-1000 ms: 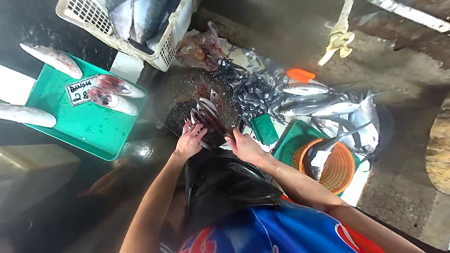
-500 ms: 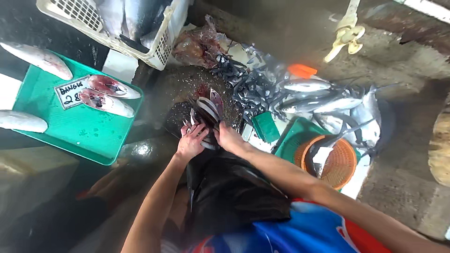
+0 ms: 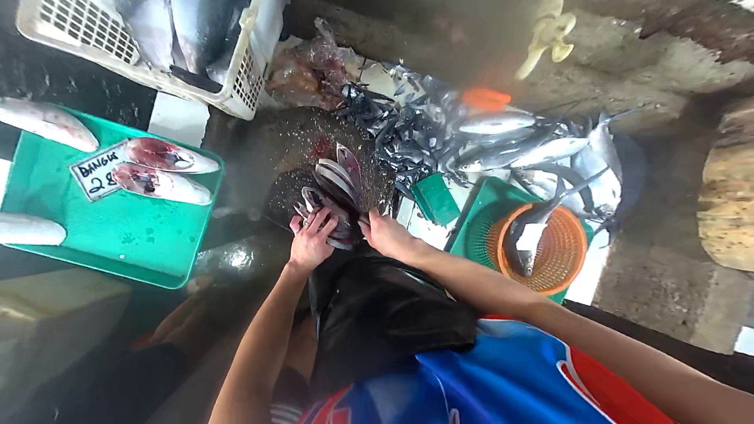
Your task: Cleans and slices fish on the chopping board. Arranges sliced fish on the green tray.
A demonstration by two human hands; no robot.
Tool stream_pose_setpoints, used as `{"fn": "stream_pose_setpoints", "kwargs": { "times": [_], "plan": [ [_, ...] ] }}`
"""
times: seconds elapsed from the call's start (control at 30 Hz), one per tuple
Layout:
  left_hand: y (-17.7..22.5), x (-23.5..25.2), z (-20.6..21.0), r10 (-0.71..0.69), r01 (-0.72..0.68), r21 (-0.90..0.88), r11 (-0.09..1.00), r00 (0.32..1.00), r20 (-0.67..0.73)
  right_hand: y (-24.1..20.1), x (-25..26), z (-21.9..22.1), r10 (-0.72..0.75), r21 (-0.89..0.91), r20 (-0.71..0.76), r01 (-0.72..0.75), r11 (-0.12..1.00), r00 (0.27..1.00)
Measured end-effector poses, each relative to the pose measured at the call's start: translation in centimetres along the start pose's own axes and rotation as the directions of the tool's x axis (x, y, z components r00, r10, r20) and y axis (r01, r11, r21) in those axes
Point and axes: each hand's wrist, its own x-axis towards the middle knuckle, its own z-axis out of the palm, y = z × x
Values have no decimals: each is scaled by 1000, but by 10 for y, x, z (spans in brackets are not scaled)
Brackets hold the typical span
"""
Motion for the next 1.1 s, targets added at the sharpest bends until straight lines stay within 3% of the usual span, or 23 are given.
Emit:
{"fn": "stream_pose_setpoints", "kwargs": {
  "times": [0.13, 0.3, 0.37, 0.5, 0.67, 0.73, 0.87, 1.1],
  "plan": [
    [-1, 5, 2, 15, -14, 28, 999, 1000, -21, 6, 14, 11, -33, 30, -47, 35, 999, 998],
    [-2, -6, -2, 41, -41, 4, 999, 999, -21, 29, -17, 3, -68, 69, 31, 66, 995, 997],
    [-3, 1, -6, 24, -24, -29, 999, 1000, 3, 41, -29, 1, -97, 124, -24, 99, 987, 995],
    [7, 46, -36, 24, -5, -88, 996, 977, 214, 53, -40, 1, -94, 279, -273, 173, 945, 957],
    [8, 93, -43, 71, -112, 61, 992, 883, 464, 49, -27, -24, -77, 265, -368, 183, 947, 927],
    [3, 89, -45, 98, -143, 69, 987, 889, 447, 45, -28, -31, -98, 220, -356, 186, 958, 929],
    [-1, 60, -46, 101, -97, -29, 995, 958, 269, 31, -29, -35, -120, 113, -225, 148, 982, 967],
    [-5, 52, -39, 84, -65, -98, 993, 974, 212, 12, -8, -29, -76, -25, -39, 75, 997, 996]
  ]
}}
